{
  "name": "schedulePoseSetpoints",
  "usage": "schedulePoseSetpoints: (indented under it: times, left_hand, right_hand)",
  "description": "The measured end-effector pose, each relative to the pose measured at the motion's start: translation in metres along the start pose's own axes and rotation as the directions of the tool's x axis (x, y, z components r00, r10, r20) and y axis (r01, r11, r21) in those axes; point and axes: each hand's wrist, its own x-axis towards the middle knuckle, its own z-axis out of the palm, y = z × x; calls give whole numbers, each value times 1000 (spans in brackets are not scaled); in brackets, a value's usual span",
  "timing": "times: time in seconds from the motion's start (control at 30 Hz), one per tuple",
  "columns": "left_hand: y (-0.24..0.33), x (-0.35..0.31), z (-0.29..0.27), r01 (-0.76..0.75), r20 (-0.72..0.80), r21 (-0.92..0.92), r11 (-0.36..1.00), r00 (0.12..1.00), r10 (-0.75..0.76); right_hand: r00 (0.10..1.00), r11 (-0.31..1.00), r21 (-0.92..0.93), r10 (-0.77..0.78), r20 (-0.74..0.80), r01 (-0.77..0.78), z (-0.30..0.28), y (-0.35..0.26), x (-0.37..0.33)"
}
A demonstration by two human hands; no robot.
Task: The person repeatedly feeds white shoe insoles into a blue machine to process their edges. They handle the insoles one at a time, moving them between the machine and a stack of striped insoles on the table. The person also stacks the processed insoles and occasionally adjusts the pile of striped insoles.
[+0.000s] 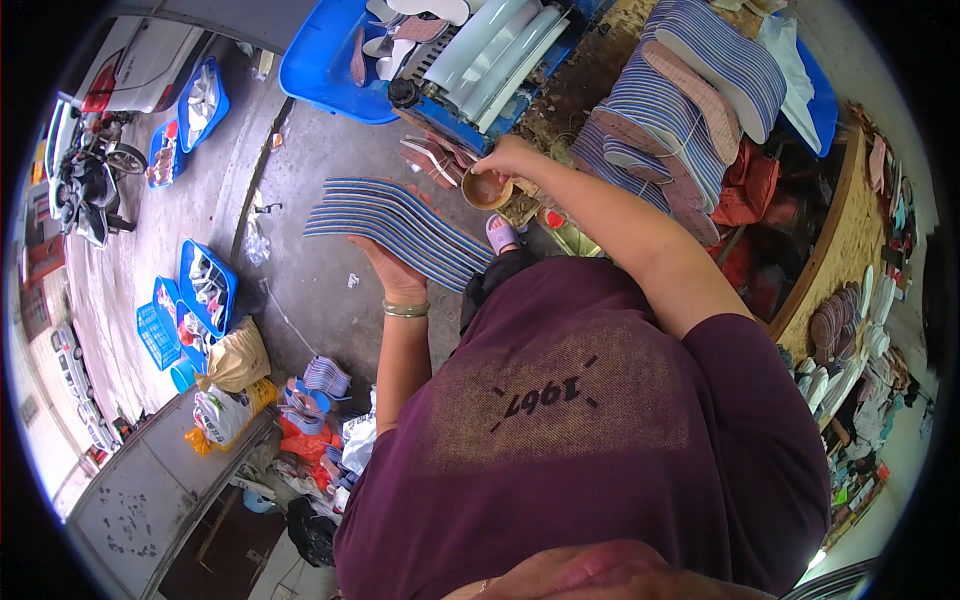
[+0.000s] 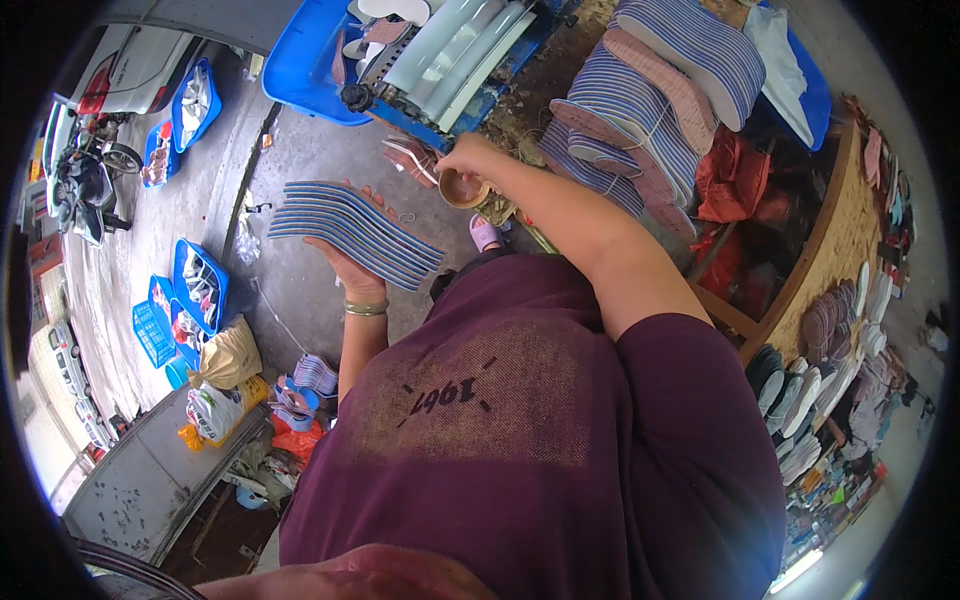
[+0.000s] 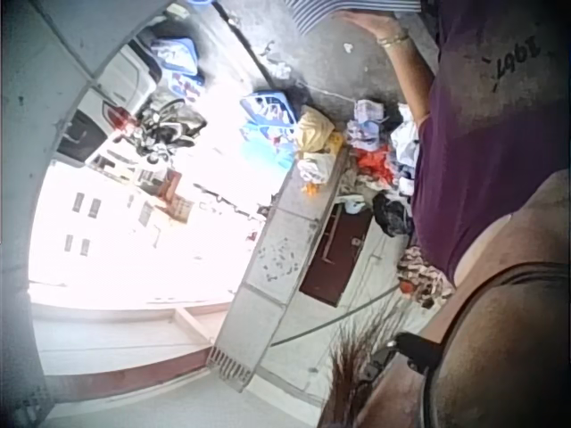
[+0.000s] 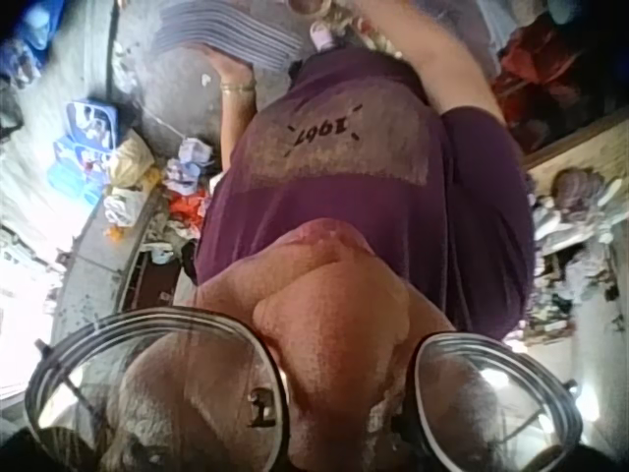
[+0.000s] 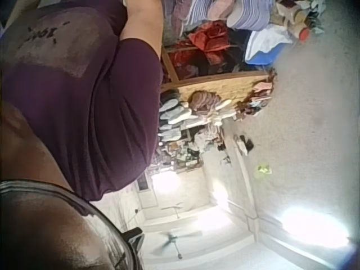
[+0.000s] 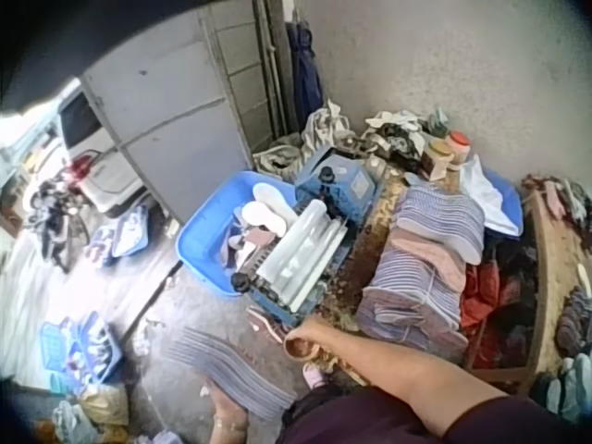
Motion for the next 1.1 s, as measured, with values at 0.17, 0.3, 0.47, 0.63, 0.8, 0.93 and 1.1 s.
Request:
schedulePoseSetpoints:
  times: [0.17,0.3,0.47,0.63,0.8,0.93,1.1]
  left_hand:
    - [1,0,5,-8,-7,-38,999,1000,8]
    - [-1,4,9,-24,8,-66,998,1000,24]
    - [-7,14,25,124,279,-220,968,959,-60]
    - [-15,21,47,69,258,-180,981,966,-20]
    - [-22,10,58,42,157,-117,992,987,-24]
    - [-33,11,68,56,204,-120,991,978,-31]
    - [-40,10,60,10,-5,-48,999,1000,-10]
  right_hand:
    - [924,937,-268,-291,-249,222,-10,-2,-40]
    - [888,882,102,-458,-33,459,-21,-26,-121]
    - [789,778,580,-506,349,242,-23,-38,-177]
    - [808,705,525,-587,56,476,-34,-24,-184]
    - [824,707,494,-566,-35,507,-69,-12,-188]
    - [760,715,278,-643,-98,641,-73,-11,-187]
    - [483,546,-191,-825,-294,816,-61,-18,-198]
